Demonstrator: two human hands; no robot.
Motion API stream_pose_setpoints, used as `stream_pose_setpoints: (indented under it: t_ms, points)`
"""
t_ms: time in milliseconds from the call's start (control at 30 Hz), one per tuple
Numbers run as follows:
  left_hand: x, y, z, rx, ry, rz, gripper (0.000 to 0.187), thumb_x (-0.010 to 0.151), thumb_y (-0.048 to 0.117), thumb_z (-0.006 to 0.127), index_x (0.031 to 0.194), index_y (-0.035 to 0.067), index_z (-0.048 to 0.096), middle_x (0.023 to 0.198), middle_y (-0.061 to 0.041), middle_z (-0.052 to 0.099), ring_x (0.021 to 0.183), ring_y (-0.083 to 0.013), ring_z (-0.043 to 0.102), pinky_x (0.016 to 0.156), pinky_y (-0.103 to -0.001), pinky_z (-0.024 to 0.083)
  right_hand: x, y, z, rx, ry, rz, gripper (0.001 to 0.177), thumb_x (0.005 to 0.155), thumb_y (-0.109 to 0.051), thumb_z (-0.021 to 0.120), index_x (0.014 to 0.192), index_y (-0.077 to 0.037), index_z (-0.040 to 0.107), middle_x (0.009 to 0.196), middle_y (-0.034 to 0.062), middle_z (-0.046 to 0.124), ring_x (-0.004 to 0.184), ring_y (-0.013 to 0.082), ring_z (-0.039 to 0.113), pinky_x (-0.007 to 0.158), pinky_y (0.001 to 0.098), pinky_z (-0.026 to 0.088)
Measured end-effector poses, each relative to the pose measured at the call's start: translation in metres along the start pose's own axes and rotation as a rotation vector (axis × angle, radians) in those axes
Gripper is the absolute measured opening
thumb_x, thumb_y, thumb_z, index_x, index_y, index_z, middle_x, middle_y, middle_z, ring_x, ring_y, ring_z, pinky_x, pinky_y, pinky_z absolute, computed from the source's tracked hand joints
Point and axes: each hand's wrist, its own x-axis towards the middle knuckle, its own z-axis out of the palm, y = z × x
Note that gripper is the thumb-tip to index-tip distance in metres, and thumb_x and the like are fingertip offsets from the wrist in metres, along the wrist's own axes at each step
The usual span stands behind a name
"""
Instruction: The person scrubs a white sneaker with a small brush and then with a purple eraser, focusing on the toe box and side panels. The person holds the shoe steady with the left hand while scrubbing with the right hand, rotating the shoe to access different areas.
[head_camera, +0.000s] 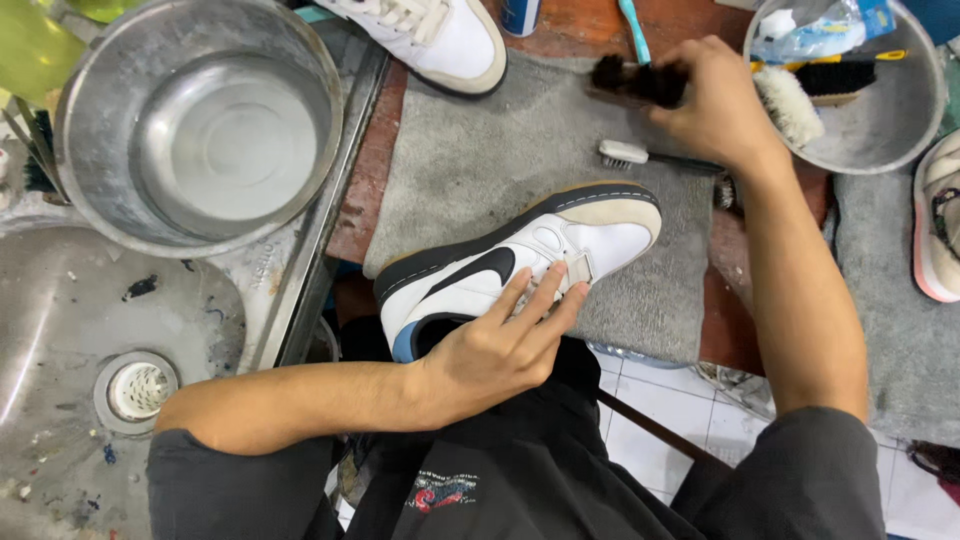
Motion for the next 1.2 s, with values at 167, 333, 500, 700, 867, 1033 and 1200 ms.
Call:
stream_pose_setpoints:
  t_ms: [167,333,500,700,867,1033,1200]
  points:
    - [0.000,-0.009,0.006,-0.155,-0.030,-0.015,0.021,0.085,0.005,0.052,0.088,0.009,0.073,0.128,-0.012,0.060,0.119,-0.0353,0.056,0.100,-0.043,0.048,-0.020,-0.075,-0.062,0.607,0.064,0.081,0.031,0.093,0.005,0.066,0.115,-0.001,0.045,0.109,0.0092,0.053,0.101,0.0154,0.052,0.095,0.0277,0.048]
    - [0.004,-0.024,0.012,-0.263,0.008,-0.040,0.017,0.081,0.005,0.061,0.070,0.014,0.070,0.124,-0.010,0.063,0.116,-0.0346,0.057,0.097,-0.042,0.050,-0.032,-0.128,-0.094,0.347,-0.186,-0.345,0.046,0.090,-0.023,0.056,0.127,0.005,0.052,0.119,0.0159,0.060,0.105,0.0303,0.054,0.096,0.0433,0.039]
    - [0.008,-0.056,0.013,-0.445,-0.116,-0.072,0.011,0.072,0.009,0.067,0.072,0.019,0.071,0.125,0.004,0.061,0.119,-0.0303,0.051,0.066,-0.034,0.052,-0.042,-0.076,-0.073,-0.325,-0.121,-0.156,0.038,0.093,-0.022,0.065,0.127,-0.004,0.063,0.104,0.0188,0.053,0.095,0.0379,0.054,0.080,0.0462,0.044]
    - [0.021,-0.087,0.018,-0.550,-0.355,-0.102,0.002,0.078,0.024,0.073,0.077,0.023,0.072,0.125,0.008,0.062,0.115,-0.0279,0.051,0.039,-0.040,0.050,-0.056,-0.118,-0.055,0.106,-0.277,0.110,0.042,0.094,-0.023,0.057,0.131,-0.006,0.048,0.108,0.0135,0.046,0.092,0.0332,0.054,0.080,0.0444,0.043]
    - [0.023,-0.090,0.008,-0.547,-0.310,-0.136,0.006,0.073,0.026,0.075,0.078,0.025,0.072,0.117,0.009,0.065,0.112,-0.0244,0.054,0.054,-0.035,0.051,-0.066,-0.099,-0.040,0.215,0.065,0.069,0.039,0.093,-0.008,0.065,0.126,0.004,0.048,0.107,0.0201,0.048,0.098,0.0381,0.056,0.082,0.0471,0.047]
    - [0.024,-0.089,0.008,-0.566,-0.305,-0.168,0.010,0.070,0.026,0.076,0.077,0.024,0.069,0.114,0.008,0.066,0.116,-0.0238,0.055,0.073,-0.036,0.056,-0.061,-0.104,-0.038,-0.030,0.044,-0.019,0.039,0.088,-0.019,0.073,0.120,-0.002,0.058,0.093,0.0151,0.058,0.084,0.0366,0.058,0.071,0.0483,0.049]
    - [0.023,-0.089,0.009,-0.511,-0.355,-0.121,0.007,0.076,0.028,0.073,0.082,0.027,0.072,0.125,0.014,0.061,0.111,-0.0224,0.052,0.037,-0.036,0.049,-0.050,-0.101,-0.035,0.433,0.308,0.036,0.039,0.089,0.006,0.071,0.111,-0.002,0.041,0.098,0.0113,0.047,0.082,0.0187,0.046,0.072,0.0297,0.043]
